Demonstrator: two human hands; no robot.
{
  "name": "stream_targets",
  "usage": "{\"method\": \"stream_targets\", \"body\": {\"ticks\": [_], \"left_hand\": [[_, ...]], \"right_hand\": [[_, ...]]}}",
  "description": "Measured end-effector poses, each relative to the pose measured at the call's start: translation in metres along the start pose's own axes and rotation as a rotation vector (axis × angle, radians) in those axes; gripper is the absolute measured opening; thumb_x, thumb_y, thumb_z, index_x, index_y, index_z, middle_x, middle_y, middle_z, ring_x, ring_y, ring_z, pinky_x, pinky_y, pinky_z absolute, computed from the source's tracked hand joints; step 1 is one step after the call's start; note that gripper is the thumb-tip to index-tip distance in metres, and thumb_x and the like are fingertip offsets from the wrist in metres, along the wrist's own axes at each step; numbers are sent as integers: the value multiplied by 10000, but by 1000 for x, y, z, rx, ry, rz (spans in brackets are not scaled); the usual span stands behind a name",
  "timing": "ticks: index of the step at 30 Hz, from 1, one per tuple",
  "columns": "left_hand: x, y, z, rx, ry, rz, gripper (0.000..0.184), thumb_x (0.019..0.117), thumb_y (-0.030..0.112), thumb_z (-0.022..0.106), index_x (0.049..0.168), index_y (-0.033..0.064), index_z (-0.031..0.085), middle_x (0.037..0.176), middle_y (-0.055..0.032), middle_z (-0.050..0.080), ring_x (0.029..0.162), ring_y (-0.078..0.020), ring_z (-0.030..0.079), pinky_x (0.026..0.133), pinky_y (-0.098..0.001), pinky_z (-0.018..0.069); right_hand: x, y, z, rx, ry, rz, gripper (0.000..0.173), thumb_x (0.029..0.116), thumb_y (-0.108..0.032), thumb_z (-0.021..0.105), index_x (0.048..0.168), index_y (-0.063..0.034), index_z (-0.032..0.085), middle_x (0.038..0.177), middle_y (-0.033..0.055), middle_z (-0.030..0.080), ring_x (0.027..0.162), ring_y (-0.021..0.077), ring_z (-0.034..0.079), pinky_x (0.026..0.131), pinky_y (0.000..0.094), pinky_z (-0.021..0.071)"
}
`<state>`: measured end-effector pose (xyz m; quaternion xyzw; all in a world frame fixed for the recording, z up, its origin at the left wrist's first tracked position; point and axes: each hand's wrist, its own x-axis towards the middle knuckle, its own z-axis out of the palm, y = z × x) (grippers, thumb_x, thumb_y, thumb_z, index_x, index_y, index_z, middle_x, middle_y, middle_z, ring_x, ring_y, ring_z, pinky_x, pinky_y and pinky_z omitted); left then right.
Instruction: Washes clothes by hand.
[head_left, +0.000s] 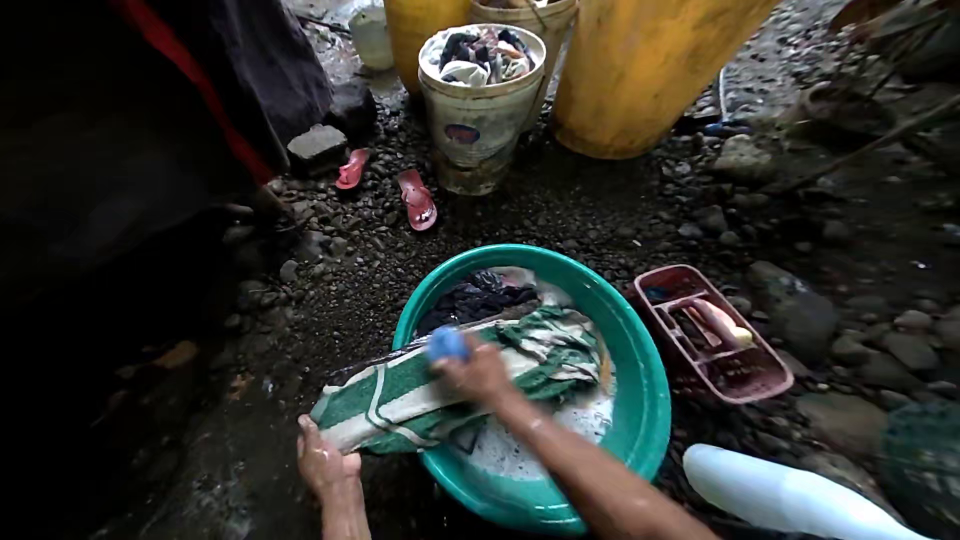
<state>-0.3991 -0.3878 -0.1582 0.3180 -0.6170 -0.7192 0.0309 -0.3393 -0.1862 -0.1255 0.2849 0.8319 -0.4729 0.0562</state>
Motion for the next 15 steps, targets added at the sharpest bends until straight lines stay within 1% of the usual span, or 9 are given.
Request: {"method": "stream_targets", "body": {"ticks": [3,5,7,9,10,11,12,14,15], "left_hand": [[1,7,-9,54,-12,65,474,1125,313,316,1352,-74,469,1141,-149,594,968,-127,613,880,-345,529],[4,21,-19,-20,-50,73,398,1124,300,300,1321,-15,444,1059,-58,572,914,-74,622,829,-314,560],[3,30,-25,68,-23,97,368,1122,285,321,1291,-10,461,1020,-31,570,876,-42,624,794,-278,565],[3,44,-25,463,-16,205,395,1116,250,361,1264,-83,514,1070,-128,577,948,-100,598,866,-296,513],[4,50,-20,663,-53,292,412,1107,206,404,1276,-146,534,1196,-283,596,1099,-278,588,981,-440,459],[4,53,-15,853,-116,402,410,1089,172,451,1294,-172,540,1294,-380,564,1242,-457,553,1062,-573,411],[2,53,-6,989,-202,515,406,1062,149,501,1317,-167,528,1370,-417,494,1310,-552,476,1094,-639,372],[-14,42,34,1155,-413,722,454,1015,137,570,1376,-134,521,1473,-408,404,1392,-576,373,1150,-650,314],[-24,26,58,1210,-557,824,455,1003,138,582,1380,-113,539,1479,-382,428,1408,-552,375,1163,-646,299]], "right_hand": [[-24,-50,68,-17,-422,-269,554,974,-404,679,1389,-44,602,1156,233,718,1096,405,693,954,626,517],[-9,-15,58,-35,-313,-225,565,952,-423,703,1364,-44,629,1135,238,727,1077,411,702,943,636,525],[19,44,-1,-124,-77,-24,594,939,-431,712,1370,-31,625,1170,258,713,1110,433,686,966,639,515],[41,92,-69,-261,43,226,626,969,-439,675,1434,-35,564,1293,285,654,1224,471,620,1018,662,463],[49,109,-99,-256,94,303,608,966,-417,694,1411,-21,575,1316,290,636,1247,468,602,1036,658,448],[53,123,-122,-176,172,337,550,943,-371,740,1328,5,626,1263,283,655,1194,439,626,1015,631,469],[53,133,-138,-38,254,318,464,934,-305,765,1238,31,663,1157,256,683,1063,377,658,947,567,506],[48,130,-152,293,363,204,305,982,-217,702,1178,15,672,920,101,665,718,140,577,682,333,503],[43,120,-154,451,378,172,278,1014,-197,652,1204,6,661,881,49,660,653,69,554,619,264,489]]}}
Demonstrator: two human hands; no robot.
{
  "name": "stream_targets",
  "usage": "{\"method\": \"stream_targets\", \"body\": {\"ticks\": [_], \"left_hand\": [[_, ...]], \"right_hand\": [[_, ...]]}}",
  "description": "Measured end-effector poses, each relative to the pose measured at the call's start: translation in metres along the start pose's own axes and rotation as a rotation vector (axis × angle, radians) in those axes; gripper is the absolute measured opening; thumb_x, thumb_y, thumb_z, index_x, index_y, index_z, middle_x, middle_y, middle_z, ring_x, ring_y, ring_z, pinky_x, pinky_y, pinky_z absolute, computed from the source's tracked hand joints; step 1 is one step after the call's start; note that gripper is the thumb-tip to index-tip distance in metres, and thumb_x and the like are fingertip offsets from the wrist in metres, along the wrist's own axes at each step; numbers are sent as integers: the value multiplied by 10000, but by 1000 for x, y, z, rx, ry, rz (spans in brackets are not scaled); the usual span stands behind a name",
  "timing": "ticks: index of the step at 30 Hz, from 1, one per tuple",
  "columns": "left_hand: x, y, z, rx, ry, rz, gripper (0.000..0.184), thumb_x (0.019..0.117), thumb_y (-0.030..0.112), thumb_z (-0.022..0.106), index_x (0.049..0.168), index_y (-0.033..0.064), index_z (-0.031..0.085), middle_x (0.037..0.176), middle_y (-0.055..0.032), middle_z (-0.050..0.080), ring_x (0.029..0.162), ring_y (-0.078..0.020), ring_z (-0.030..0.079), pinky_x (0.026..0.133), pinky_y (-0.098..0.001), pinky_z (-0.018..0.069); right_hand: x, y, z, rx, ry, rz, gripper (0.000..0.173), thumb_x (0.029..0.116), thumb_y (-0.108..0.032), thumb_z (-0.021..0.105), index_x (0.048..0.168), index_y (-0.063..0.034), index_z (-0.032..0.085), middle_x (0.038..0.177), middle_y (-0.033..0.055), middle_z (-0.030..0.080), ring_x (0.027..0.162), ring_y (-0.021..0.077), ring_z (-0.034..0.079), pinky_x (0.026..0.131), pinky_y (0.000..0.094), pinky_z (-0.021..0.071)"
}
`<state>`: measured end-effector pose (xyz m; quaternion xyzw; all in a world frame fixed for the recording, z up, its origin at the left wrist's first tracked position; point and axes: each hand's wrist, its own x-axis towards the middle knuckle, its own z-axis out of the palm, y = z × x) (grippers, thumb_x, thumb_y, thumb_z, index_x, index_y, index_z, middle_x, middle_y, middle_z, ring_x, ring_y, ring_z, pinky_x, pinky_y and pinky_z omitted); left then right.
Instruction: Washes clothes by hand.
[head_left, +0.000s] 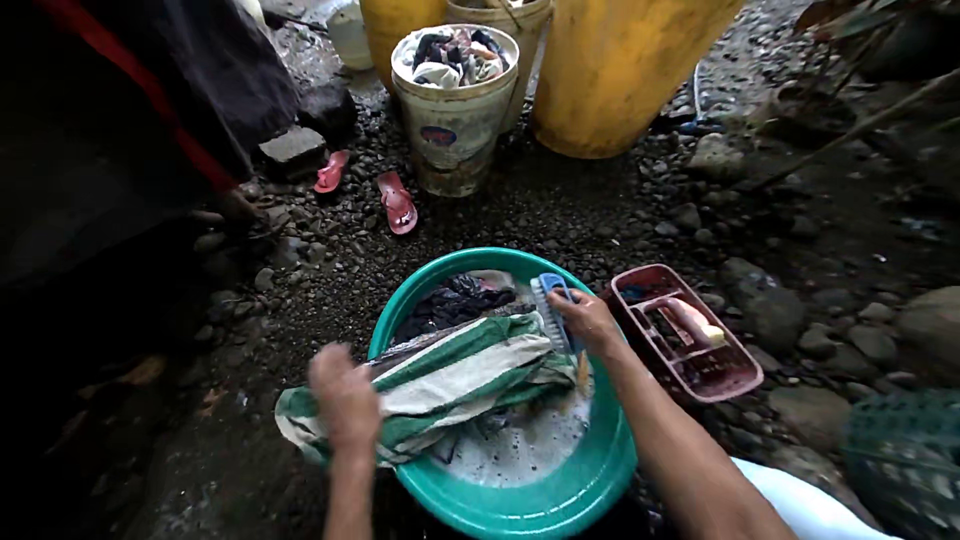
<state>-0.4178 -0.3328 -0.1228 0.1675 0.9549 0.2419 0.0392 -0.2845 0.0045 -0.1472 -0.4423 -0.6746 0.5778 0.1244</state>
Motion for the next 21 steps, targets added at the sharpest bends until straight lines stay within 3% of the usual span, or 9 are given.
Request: {"method": "stream_targets", "body": {"ticks": [4,6,8,11,13,14,15,17,21], "left_hand": [[12,56,89,67,-427,281,461,1069,170,481,1459,-74,480,1583,-257,384,1527,-436,236,1246,-580,119],[6,57,114,-30,-249,407,292,996,18,531,1222,-110,664,1387,-268,597,1401,-470,454,1200,-575,283],[2,51,120,-122,-139,433,224,954,-29,567,1107,-111,709,1250,-267,677,1307,-501,537,1156,-595,347],[3,56,73,-385,-252,91,312,1054,51,452,1233,-164,591,1243,-306,639,1250,-407,589,1106,-506,427],[-2,43,35,-764,-96,-185,329,1068,75,414,1267,-172,504,1129,-258,626,1028,-258,632,939,-410,515],[-5,31,22,-948,40,-282,304,1077,89,392,1265,-129,491,1040,-151,614,910,-138,630,844,-326,546],[-8,19,9,-1114,167,-359,256,1088,113,361,1236,-49,492,953,-32,608,825,-46,641,768,-265,574],[-15,-5,-9,-1348,318,-450,270,1109,185,282,1163,61,516,894,62,627,815,-14,660,764,-259,594],[-67,-55,-2,-1399,273,-498,374,1113,287,187,1160,74,491,862,86,640,802,29,639,738,-198,565]], "right_hand": [[-17,-17,2,213,2,-31,274,1017,-136,626,1245,17,620,815,-1,628,554,14,486,503,188,411],[-20,-19,-3,187,42,-36,299,1005,-131,642,1261,21,614,829,10,622,551,17,474,496,187,400],[-22,-17,-6,205,132,-21,323,1010,-146,647,1286,18,607,840,24,617,551,28,466,499,198,397],[-18,-11,-6,149,311,-17,371,1002,-190,675,1303,14,600,882,58,617,578,53,479,523,231,417],[-23,-8,1,55,376,-29,428,982,-222,704,1296,50,602,1033,165,664,783,171,601,720,363,518],[-32,-12,14,31,352,-61,450,970,-212,715,1288,86,603,1105,229,679,908,247,658,838,433,543],[-46,-19,35,20,280,-115,454,956,-191,728,1275,108,604,1134,251,685,981,275,681,904,448,551],[-93,-36,105,63,24,-250,453,895,-151,775,1239,110,639,1123,235,711,1020,259,703,944,424,564],[-183,-78,232,-186,-749,-405,523,914,-369,753,1305,-32,666,1108,207,740,1046,364,716,911,606,548]]}}
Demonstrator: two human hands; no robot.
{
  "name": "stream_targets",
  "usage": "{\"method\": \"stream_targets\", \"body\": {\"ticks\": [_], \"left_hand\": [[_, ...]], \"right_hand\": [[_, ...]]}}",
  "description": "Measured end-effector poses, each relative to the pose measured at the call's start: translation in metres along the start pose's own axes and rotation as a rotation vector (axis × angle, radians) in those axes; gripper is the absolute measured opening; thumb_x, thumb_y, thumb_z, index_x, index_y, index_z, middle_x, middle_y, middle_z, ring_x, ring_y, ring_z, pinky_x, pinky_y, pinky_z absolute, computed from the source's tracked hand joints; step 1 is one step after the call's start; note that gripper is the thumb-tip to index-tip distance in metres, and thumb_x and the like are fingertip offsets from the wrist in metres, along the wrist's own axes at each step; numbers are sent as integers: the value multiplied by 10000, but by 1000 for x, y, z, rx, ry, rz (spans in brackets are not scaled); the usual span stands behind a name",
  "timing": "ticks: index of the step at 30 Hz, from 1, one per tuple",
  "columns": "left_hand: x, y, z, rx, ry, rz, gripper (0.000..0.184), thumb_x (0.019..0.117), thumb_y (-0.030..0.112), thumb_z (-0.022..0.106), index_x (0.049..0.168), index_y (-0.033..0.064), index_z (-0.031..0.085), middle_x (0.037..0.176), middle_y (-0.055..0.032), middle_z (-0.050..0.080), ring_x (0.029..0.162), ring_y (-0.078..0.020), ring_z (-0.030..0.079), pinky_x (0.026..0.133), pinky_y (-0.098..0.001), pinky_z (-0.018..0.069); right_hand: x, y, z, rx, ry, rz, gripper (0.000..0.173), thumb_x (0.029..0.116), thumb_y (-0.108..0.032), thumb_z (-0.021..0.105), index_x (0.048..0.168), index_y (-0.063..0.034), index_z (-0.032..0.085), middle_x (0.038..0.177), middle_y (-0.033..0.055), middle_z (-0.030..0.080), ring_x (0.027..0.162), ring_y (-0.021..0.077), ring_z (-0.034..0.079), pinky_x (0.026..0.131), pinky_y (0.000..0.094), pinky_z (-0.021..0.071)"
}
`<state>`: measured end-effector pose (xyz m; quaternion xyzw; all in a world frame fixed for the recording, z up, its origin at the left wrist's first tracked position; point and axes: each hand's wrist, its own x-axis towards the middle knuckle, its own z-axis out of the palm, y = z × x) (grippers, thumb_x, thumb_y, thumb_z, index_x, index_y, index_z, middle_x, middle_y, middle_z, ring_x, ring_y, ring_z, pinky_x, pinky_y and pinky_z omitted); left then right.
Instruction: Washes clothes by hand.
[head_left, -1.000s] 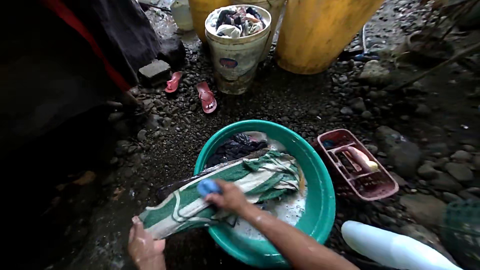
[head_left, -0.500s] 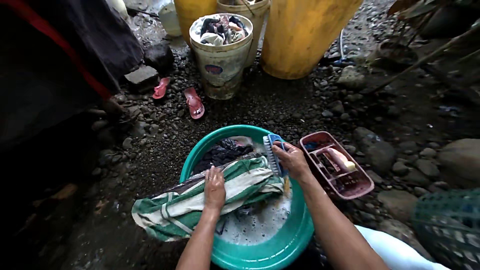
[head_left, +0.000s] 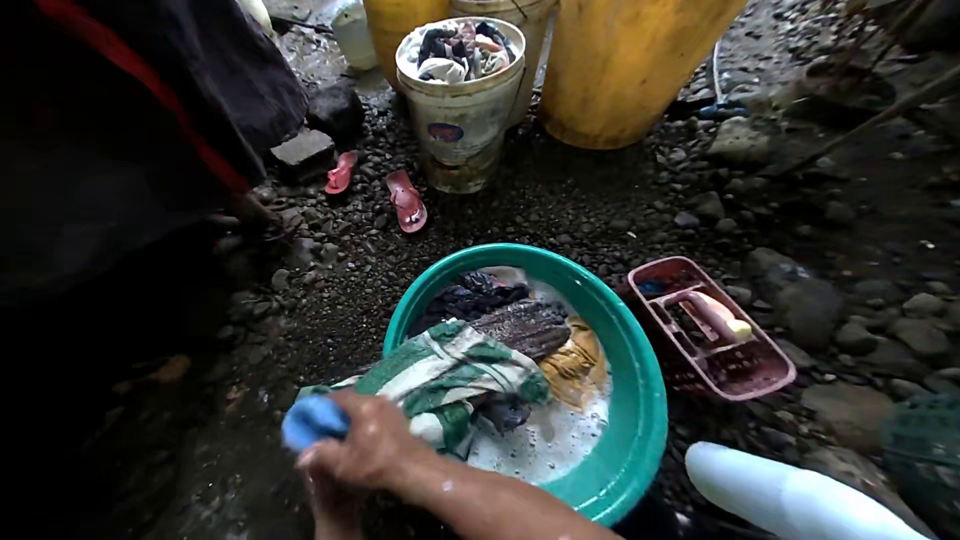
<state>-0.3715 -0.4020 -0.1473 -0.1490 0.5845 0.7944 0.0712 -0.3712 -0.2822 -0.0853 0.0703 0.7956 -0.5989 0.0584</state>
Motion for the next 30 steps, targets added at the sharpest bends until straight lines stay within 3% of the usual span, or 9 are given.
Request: {"method": "stream_targets", "body": {"ticks": [3,6,9,12,16,18,24,28,30], "left_hand": [[4,-11,-5,-24,151,-75,293,1098,230,271,1007,136,532,774,74,649,705,-34,666,636,-258,587],[8,-7,10,21,195,-114,292,1120,246,276,1044,136,535,816,69,617,739,-34,660,672,-270,599],[7,-7,10,50,172,-91,274,1118,234,296,1117,94,531,862,49,611,768,-33,659,699,-267,597],[8,-11,9,57,140,-53,274,1113,203,292,1132,74,533,874,50,612,776,-23,659,720,-258,599],[-2,-23,-19,-56,111,-115,383,1110,204,163,1120,48,512,819,32,600,713,-40,602,667,-249,542],[10,-27,-21,-108,109,-97,364,1112,254,212,1104,106,545,830,55,675,737,-45,682,670,-270,607],[8,-11,3,81,190,-98,316,1121,237,278,1209,39,508,917,6,601,794,-49,656,714,-287,590],[6,-16,1,65,178,-68,303,1116,211,286,1173,33,525,874,28,593,761,-29,646,704,-255,586],[2,-22,-16,-26,106,-76,341,1086,204,202,984,115,515,701,99,614,635,12,628,599,-202,562]], "right_hand": [[11,31,-16,-222,-165,197,565,947,-412,706,1389,-73,613,1199,234,707,1137,421,671,968,652,496],[-9,115,-113,-372,259,430,592,939,-419,720,1359,-14,625,1188,285,695,1136,460,665,986,652,493],[-33,144,-181,-459,444,704,627,985,-411,674,1425,17,543,1315,308,627,1245,482,597,1043,653,440],[-26,87,-124,-317,390,439,569,936,-372,737,1348,6,626,1197,282,692,1135,446,666,986,635,497],[9,14,7,-216,-237,-9,532,937,-401,730,1325,-45,648,1124,228,725,1078,411,692,937,640,514],[24,36,-6,-267,-236,96,560,927,-420,735,1347,-60,640,1169,239,711,1124,420,671,975,650,495],[1,131,-183,-526,326,675,633,991,-442,650,1425,4,535,1339,301,612,1273,469,581,1040,648,437],[5,60,-85,-314,83,253,564,921,-395,743,1334,-22,646,1186,253,705,1135,410,672,995,618,498],[11,25,-10,-271,-221,-28,539,919,-409,752,1298,-34,669,1112,240,728,1069,417,695,936,648,514]]}}
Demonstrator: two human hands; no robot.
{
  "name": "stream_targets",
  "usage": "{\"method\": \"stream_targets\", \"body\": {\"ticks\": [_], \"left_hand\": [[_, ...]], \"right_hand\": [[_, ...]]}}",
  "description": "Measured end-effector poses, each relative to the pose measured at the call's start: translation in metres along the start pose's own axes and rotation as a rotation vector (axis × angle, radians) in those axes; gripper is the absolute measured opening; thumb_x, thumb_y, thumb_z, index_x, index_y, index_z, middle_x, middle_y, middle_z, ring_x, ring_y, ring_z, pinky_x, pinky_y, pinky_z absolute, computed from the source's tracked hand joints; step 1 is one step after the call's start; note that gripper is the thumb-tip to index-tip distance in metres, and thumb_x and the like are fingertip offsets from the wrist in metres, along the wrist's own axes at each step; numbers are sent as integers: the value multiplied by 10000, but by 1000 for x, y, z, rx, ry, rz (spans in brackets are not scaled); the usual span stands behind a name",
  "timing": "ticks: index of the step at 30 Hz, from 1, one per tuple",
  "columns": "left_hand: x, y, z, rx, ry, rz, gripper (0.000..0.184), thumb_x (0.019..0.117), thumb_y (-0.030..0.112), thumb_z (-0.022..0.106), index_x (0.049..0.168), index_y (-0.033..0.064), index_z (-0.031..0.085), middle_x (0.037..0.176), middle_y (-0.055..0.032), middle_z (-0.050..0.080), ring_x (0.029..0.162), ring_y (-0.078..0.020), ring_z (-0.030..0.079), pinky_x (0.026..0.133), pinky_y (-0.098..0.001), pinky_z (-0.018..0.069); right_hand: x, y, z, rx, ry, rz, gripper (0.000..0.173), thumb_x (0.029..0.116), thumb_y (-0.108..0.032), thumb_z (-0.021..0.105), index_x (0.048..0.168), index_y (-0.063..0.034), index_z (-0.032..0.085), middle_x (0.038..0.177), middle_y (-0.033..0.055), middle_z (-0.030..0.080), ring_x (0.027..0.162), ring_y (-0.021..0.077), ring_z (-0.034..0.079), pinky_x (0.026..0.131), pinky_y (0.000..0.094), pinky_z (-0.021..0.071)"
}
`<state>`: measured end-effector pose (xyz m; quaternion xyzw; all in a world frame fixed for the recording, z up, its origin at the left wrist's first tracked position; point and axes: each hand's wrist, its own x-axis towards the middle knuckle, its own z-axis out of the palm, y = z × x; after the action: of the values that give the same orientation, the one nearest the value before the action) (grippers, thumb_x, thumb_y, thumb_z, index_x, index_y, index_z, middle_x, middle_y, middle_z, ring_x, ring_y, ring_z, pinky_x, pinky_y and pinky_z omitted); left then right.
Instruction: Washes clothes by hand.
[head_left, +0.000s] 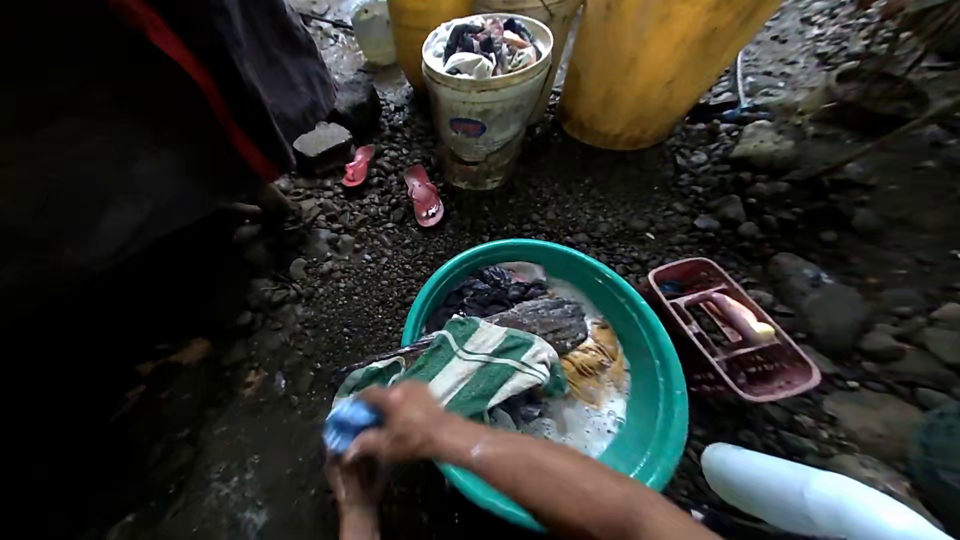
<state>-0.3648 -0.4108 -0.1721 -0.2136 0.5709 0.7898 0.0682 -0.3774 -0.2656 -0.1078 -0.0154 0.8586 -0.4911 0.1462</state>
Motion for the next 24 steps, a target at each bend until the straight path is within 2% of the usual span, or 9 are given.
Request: {"method": "stream_targets", "body": {"ticks": [2,3,6,9,12,15,17,21,24], "left_hand": [[5,-4,-8,-94,-1,-37,360,1064,192,216,895,136,529,657,88,624,598,-12,630,559,-220,553],[7,0,-4,-91,-4,-46,344,1109,220,215,1015,110,527,769,61,628,700,-41,657,647,-262,589],[9,3,8,-71,64,-43,329,1123,238,228,1020,136,523,800,68,644,738,-47,681,676,-285,614],[10,6,15,-32,90,-10,308,1123,249,243,1063,114,514,829,60,615,752,-39,666,688,-274,600],[9,3,17,10,125,15,299,1122,238,264,1133,72,512,879,41,601,773,-33,655,710,-264,592],[-4,14,14,94,130,4,352,1112,178,223,1289,-23,453,950,-12,569,804,-8,595,739,-214,533],[1,15,14,79,123,-3,347,1121,193,238,1259,-28,467,942,-28,571,809,-39,603,750,-251,541],[8,10,20,25,118,-39,298,1123,263,262,1156,87,500,897,28,601,794,-54,657,717,-299,596],[8,8,22,70,157,-14,326,1123,267,282,1227,43,496,956,-4,572,832,-58,636,752,-301,576]], "right_hand": [[15,-1,11,-60,-121,-47,541,931,-420,738,1316,-49,656,1138,240,718,1093,434,679,932,662,498],[16,23,-3,-45,-55,34,552,920,-424,750,1315,-50,663,1149,246,717,1110,435,675,959,664,494],[-17,117,-81,-111,299,420,595,921,-457,731,1324,-27,649,1181,270,698,1135,443,663,983,647,492],[-46,149,-136,-252,386,779,648,999,-485,619,1432,-12,527,1332,299,615,1264,475,585,1026,649,446],[-35,77,-85,-75,355,539,607,956,-436,687,1400,-32,596,1245,269,677,1181,437,646,1000,628,488],[-16,-3,14,91,76,114,549,948,-419,712,1343,-44,641,1124,240,726,1067,421,699,925,639,526],[-19,14,28,68,74,116,560,947,-452,699,1350,-68,643,1107,223,737,1046,419,708,903,654,528],[-91,152,-59,-49,613,571,564,934,-408,730,1339,-23,652,1155,271,715,1088,450,691,951,664,511],[-133,186,-111,-112,701,923,600,985,-408,678,1409,3,570,1317,314,626,1238,497,596,1020,685,434]]}}
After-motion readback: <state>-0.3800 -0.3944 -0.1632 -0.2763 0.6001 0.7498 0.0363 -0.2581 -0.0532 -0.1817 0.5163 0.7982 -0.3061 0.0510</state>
